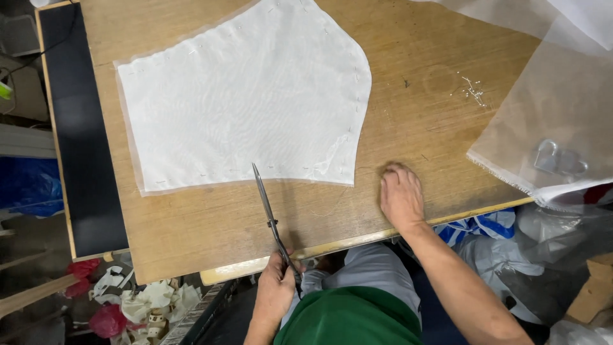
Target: The person uses shears to cut a piece of white fabric along a curved edge on a wooden table. After cutting, the person removes several pins from the fabric and places them on the table.
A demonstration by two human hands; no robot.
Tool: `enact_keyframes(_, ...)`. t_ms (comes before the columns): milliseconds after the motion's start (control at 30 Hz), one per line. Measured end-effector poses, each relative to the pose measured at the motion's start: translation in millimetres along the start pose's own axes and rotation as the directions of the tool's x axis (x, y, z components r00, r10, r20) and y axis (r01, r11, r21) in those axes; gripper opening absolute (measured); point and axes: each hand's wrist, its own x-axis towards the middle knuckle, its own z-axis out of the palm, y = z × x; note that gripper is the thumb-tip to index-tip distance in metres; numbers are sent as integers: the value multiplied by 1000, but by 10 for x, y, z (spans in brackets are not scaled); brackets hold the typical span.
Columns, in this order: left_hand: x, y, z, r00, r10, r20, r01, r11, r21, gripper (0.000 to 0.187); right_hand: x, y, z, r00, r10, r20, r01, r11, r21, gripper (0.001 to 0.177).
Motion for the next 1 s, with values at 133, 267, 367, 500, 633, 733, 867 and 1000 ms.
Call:
enact_keyframes(133, -18, 22, -12, 998, -49, 41, 49, 999, 7, 41, -509, 19, -328, 983, -51, 176, 44, 998, 46, 24)
enact_keyframes(267, 68, -4, -50, 997, -57, 60, 56, 998, 20, 44, -2059, 496, -147, 966, -119, 230, 140, 987, -79, 48)
enact_keyframes(367, 160, -45, -37, 994, -105, 42, 107, 993, -47, 42, -2993, 829, -57, 838, 227, 495, -132, 966, -221, 34)
enact_keyframes(500, 278, -35, -23, 995, -66, -72, 64, 997, -40, 47, -2290, 706, -222, 963, 207, 174, -171, 964, -203, 23)
enact_keyframes(633, 436, -3, 60, 972, -153, -178, 118, 974, -195, 49, -472, 472, -310, 981, -175, 88, 170, 984, 60, 40)
enact_keyframes(733, 777, -427, 306, 960, -62, -273, -25, 953, -303, 45, 949, 69, -259, 876, -470, 108, 456, 880, 132, 45)
enact_keyframes(867, 536, 72, 303, 903, -272, -333, 159, 931, -328, 42, 2196, -210, 410, 716, -684, 140, 689, 725, 21, 59)
enact_keyframes(1000, 488, -10, 434, 813, -432, -391, 236, 858, -456, 39, 2918, -545, 648, 585, -695, 418, 749, 661, 51, 84)
